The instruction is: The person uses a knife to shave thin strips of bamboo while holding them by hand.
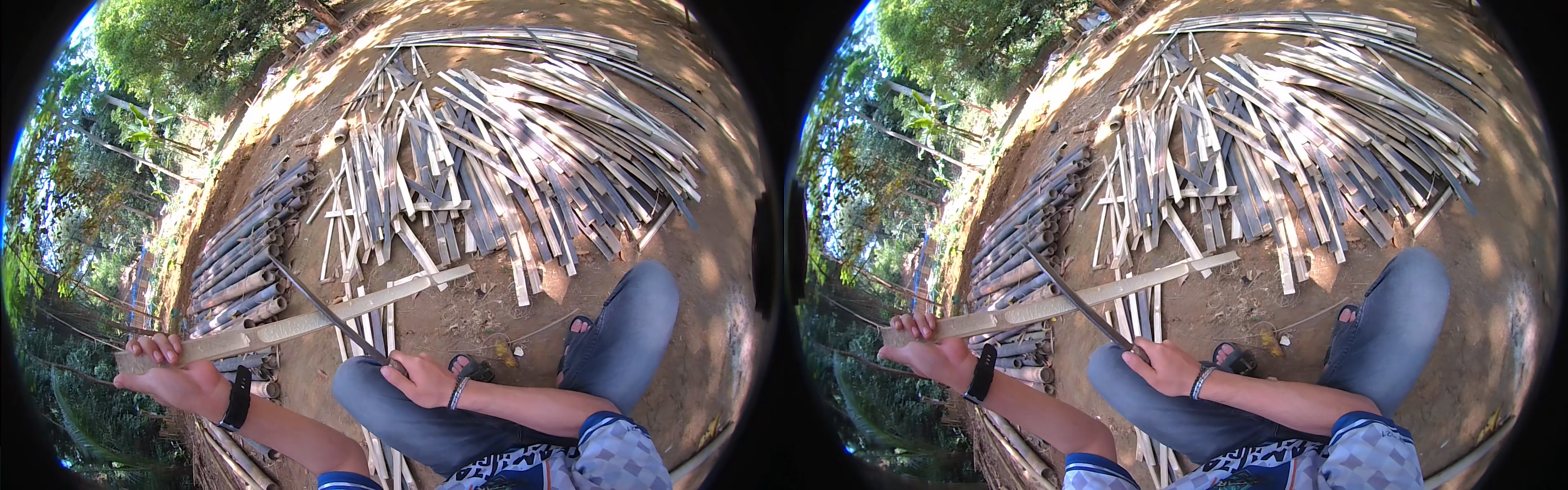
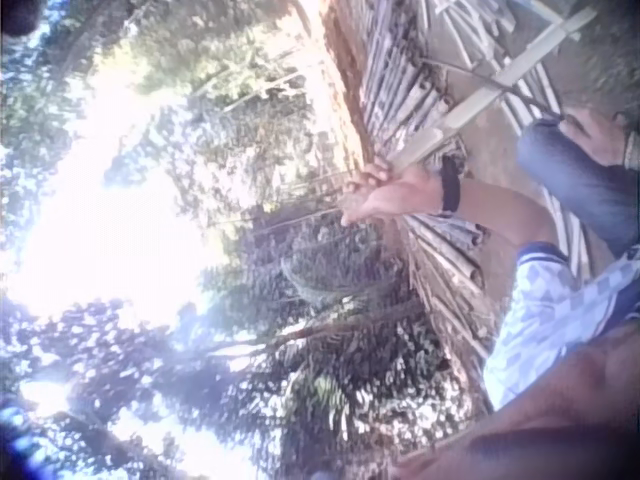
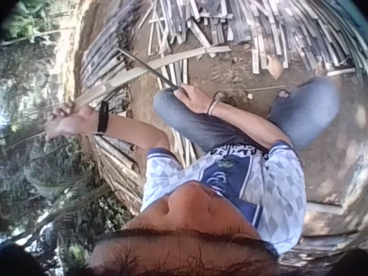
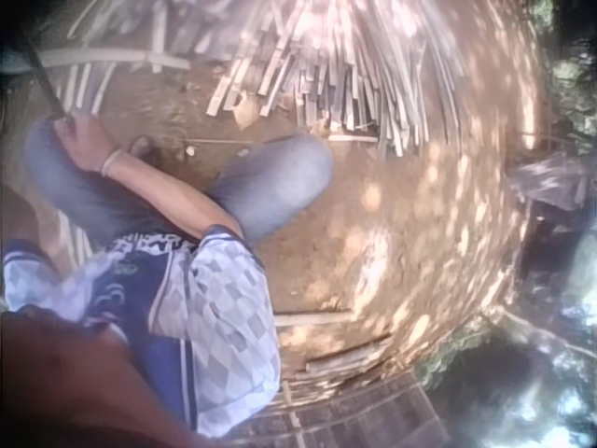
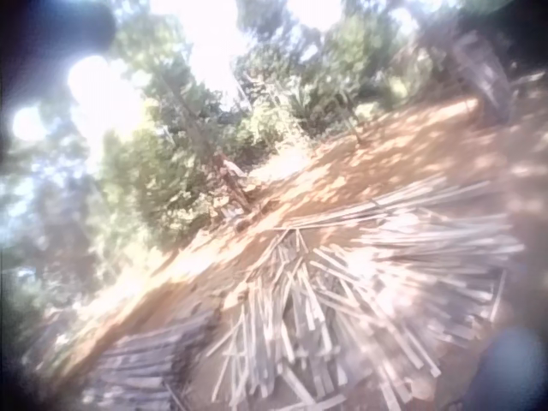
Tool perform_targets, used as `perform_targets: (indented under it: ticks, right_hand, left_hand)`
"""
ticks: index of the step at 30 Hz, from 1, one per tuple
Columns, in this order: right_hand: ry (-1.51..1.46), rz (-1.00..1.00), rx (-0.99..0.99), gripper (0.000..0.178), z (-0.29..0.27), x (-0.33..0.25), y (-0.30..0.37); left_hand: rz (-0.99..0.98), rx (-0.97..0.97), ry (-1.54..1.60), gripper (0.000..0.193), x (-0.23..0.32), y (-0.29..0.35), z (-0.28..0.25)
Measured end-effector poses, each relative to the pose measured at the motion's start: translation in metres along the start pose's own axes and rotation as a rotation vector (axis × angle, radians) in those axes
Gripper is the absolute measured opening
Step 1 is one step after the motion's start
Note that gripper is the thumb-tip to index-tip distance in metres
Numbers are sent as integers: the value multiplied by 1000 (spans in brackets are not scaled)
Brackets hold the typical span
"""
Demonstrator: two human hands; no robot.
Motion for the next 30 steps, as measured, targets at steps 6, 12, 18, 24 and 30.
perform_targets:
  ticks: [6, 12, 18, 24, 30]
  right_hand:
    - [-53, 78, 55, 42, 0, 16, -8]
    - [9, 68, 92, 43, -6, 23, -9]
    - [-8, 47, 90, 44, -12, 12, -4]
    - [-58, 85, 116, 41, -13, 24, -5]
    - [-27, 110, 148, 40, -6, 49, -8]
  left_hand:
    - [7, 22, -15, 52, 5, 3, 0]
    - [13, 12, -11, 52, 7, 11, 9]
    - [18, 12, -20, 52, 9, 14, 11]
    - [18, -7, -15, 52, 7, 10, 13]
    - [33, 32, -34, 52, 6, 12, 15]
Point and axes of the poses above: each hand's wrist, its own y-axis away from the middle knuckle, its own z-axis out of the palm, x = y × z, the point moved 9 cm from there along -y, towards the middle knuckle, and after that the axes turned 9 degrees about y, right-handed, at the moved point
